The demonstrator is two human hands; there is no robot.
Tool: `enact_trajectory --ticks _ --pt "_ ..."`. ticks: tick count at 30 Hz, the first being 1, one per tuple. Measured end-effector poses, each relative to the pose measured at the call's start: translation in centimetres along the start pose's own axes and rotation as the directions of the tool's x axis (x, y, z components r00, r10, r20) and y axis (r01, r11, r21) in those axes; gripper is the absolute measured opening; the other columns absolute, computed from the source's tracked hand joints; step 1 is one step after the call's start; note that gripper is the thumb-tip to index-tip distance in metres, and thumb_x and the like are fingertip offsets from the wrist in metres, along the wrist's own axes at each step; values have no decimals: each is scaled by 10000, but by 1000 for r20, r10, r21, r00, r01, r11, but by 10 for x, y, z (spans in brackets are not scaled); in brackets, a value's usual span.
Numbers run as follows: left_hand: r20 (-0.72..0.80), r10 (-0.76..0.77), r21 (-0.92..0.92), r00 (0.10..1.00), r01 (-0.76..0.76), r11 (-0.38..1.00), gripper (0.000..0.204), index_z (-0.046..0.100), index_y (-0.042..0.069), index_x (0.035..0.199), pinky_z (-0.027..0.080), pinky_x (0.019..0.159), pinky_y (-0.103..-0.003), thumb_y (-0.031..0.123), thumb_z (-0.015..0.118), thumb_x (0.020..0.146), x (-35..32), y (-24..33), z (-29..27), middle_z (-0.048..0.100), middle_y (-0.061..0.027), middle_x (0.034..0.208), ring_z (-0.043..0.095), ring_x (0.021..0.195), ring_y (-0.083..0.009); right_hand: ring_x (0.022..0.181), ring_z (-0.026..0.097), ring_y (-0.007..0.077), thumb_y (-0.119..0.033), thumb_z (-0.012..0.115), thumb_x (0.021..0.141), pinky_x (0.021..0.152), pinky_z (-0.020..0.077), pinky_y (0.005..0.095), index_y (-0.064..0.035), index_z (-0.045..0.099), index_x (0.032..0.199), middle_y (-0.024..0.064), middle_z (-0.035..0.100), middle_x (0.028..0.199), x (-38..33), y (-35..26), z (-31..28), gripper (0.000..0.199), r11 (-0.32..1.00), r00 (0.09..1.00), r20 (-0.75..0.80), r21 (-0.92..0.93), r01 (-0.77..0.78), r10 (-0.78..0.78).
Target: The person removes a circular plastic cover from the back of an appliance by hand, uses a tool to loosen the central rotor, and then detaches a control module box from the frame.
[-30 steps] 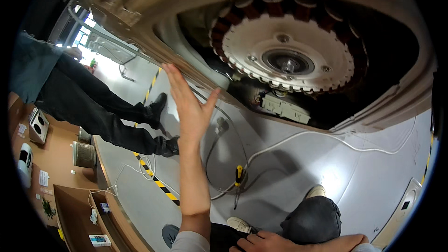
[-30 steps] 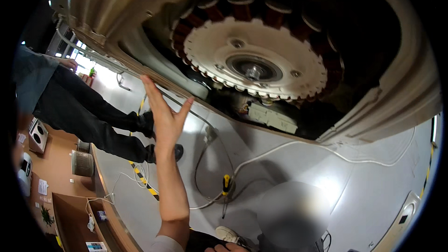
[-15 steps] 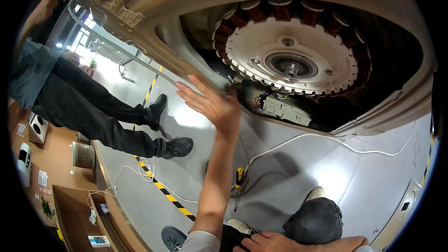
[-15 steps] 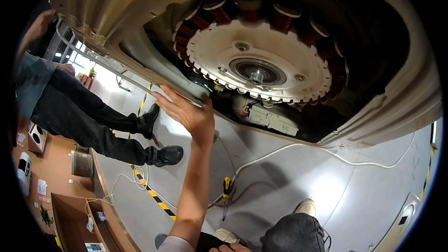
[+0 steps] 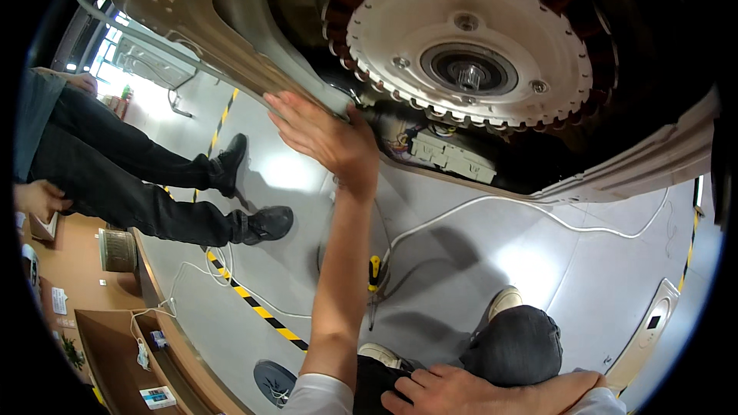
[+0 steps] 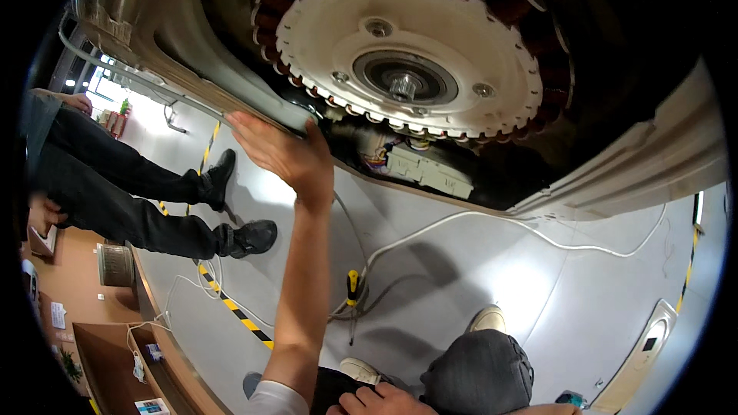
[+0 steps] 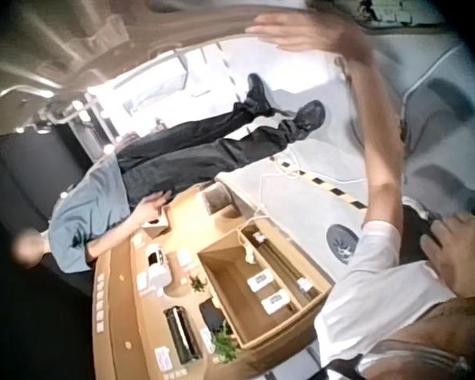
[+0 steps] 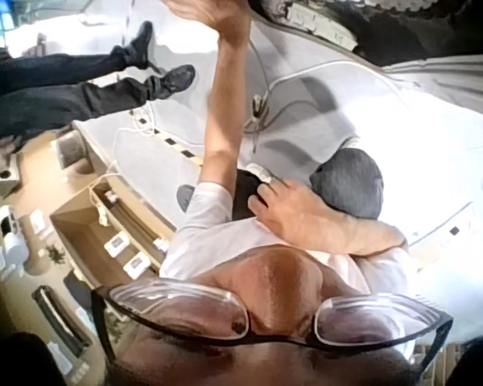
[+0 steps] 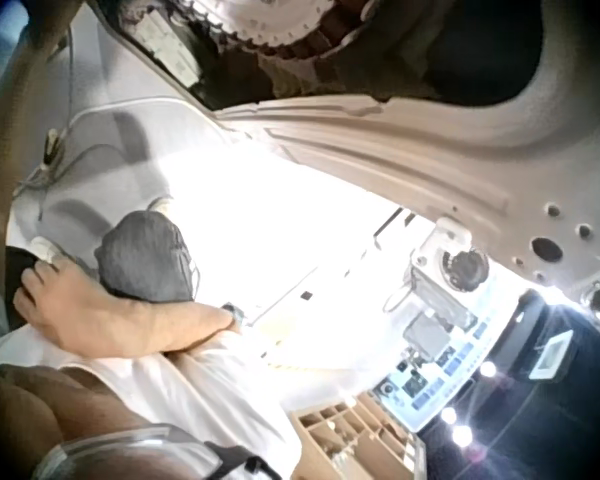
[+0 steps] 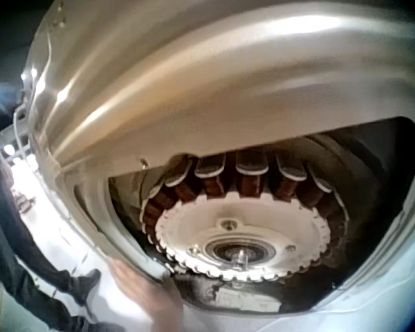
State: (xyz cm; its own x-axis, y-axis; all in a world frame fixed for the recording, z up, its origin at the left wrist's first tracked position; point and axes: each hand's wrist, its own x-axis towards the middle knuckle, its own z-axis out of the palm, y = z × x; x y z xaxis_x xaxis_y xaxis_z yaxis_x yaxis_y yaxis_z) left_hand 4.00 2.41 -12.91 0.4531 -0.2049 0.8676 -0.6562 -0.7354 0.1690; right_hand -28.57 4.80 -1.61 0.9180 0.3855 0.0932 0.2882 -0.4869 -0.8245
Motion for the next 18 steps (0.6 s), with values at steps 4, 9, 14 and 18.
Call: enact_trajectory --ticks 4,9,14,18 --pt "9 27 -31 1000 -26 999 944 145 -74 1471 203 1081 -575 158 689 736 2 0 -2 165 -325 1510 240 1337 -527 843 576 240 -187 554 808 717 457 341 -46 575 939 97 568 858 2 -4 -2 194 999 1000 -4 -43 -29 29" --pt "79 61 -57 995 -56 997 951 138 -74 1471 200 1086 -570 157 687 729 2 -5 -10 153 -327 1508 247 1325 -531 840 576 236 -175 544 804 706 460 340 -46 574 938 98 570 860 5 -7 -1 188 997 999 3 -60 -41 41" --pt "61 122 -137 991 -113 984 963 108 -71 1474 210 1078 -588 127 674 721 3 -10 -11 126 -365 1492 236 1310 -559 819 574 228 -163 538 794 695 461 341 -50 566 919 94 559 849 8 -7 0 170 994 999 -20 -94 -48 46" --pt "88 153 -202 984 -132 970 991 74 -65 1476 217 1081 -591 47 681 701 6 -12 -14 91 -375 1486 204 1321 -564 786 561 221 -162 537 789 683 445 336 -58 549 893 83 538 825 11 -7 2 148 995 998 -30 -82 -51 49"
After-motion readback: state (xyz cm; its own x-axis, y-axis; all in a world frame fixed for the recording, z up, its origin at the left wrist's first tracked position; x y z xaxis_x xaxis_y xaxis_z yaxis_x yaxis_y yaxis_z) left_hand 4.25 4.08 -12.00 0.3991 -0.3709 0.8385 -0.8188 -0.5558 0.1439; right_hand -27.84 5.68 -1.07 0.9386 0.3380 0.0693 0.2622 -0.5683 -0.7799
